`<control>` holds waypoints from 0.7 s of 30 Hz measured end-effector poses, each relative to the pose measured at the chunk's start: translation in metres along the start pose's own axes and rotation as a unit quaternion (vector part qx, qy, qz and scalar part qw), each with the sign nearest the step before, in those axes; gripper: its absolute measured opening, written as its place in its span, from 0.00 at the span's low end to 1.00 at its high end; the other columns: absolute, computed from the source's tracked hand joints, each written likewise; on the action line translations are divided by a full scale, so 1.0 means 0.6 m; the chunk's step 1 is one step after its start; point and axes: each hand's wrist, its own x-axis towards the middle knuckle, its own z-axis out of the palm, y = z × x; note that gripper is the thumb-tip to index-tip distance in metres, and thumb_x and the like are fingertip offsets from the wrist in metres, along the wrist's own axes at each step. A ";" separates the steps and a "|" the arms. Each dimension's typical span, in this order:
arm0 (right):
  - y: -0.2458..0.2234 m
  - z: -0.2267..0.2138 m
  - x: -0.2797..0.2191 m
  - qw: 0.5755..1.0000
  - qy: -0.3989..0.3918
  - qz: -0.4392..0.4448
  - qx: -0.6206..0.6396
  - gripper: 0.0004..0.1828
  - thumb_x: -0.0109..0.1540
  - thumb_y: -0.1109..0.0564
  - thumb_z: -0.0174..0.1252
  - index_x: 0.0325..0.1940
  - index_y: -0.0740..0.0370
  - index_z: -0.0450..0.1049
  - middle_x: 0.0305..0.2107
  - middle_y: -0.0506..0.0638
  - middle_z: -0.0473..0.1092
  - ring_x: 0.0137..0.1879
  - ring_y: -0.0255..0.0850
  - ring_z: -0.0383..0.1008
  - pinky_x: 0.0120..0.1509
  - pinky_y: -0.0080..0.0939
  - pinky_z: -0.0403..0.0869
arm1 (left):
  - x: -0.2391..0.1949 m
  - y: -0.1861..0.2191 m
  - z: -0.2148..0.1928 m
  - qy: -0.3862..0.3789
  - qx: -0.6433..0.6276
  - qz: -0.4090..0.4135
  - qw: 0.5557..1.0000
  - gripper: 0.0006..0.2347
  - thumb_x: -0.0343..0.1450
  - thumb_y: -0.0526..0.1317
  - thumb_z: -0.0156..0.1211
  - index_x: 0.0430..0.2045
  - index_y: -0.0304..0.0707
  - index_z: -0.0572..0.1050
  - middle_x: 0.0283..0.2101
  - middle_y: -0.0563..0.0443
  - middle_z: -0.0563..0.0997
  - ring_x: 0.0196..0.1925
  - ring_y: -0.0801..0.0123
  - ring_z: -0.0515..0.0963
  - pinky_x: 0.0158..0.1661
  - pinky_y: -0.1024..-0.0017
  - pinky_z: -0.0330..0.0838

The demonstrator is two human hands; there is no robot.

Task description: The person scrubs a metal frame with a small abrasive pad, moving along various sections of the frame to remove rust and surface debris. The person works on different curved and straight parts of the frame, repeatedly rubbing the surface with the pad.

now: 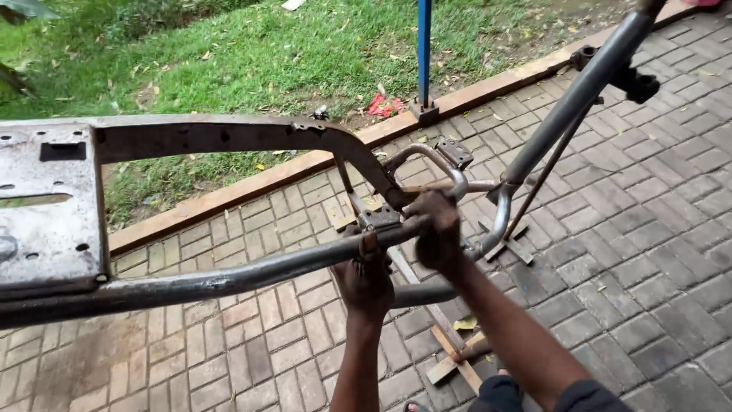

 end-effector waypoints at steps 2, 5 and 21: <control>0.091 -0.030 -0.010 0.994 0.014 -0.042 -0.104 0.22 0.72 0.50 0.34 0.36 0.56 0.73 0.23 0.50 0.66 0.32 0.53 0.69 0.50 0.52 0.69 | -0.006 0.010 -0.014 0.011 0.003 0.017 1.000 0.16 0.69 0.54 0.55 0.22 0.40 0.72 0.09 0.48 0.69 0.13 0.69 0.71 0.19 0.74 0.63; 0.125 -0.030 -0.019 0.978 0.043 -0.082 -0.184 0.14 0.73 0.61 0.31 0.42 0.58 0.64 0.21 0.50 0.67 0.27 0.53 0.68 0.50 0.53 0.69 | -0.007 0.012 -0.003 0.040 0.005 0.054 0.998 0.19 0.69 0.56 0.56 0.18 0.41 0.73 0.07 0.49 0.69 0.11 0.69 0.71 0.19 0.76 0.62; -0.052 -0.018 0.025 0.999 0.021 0.032 0.021 0.38 0.71 0.38 0.19 0.29 0.58 0.72 0.19 0.50 0.63 0.29 0.48 0.61 0.49 0.49 0.64 | -0.018 0.046 -0.007 0.015 0.133 0.144 0.980 0.24 0.74 0.56 0.49 0.08 0.40 0.73 0.08 0.44 0.72 0.15 0.58 0.77 0.24 0.71 0.72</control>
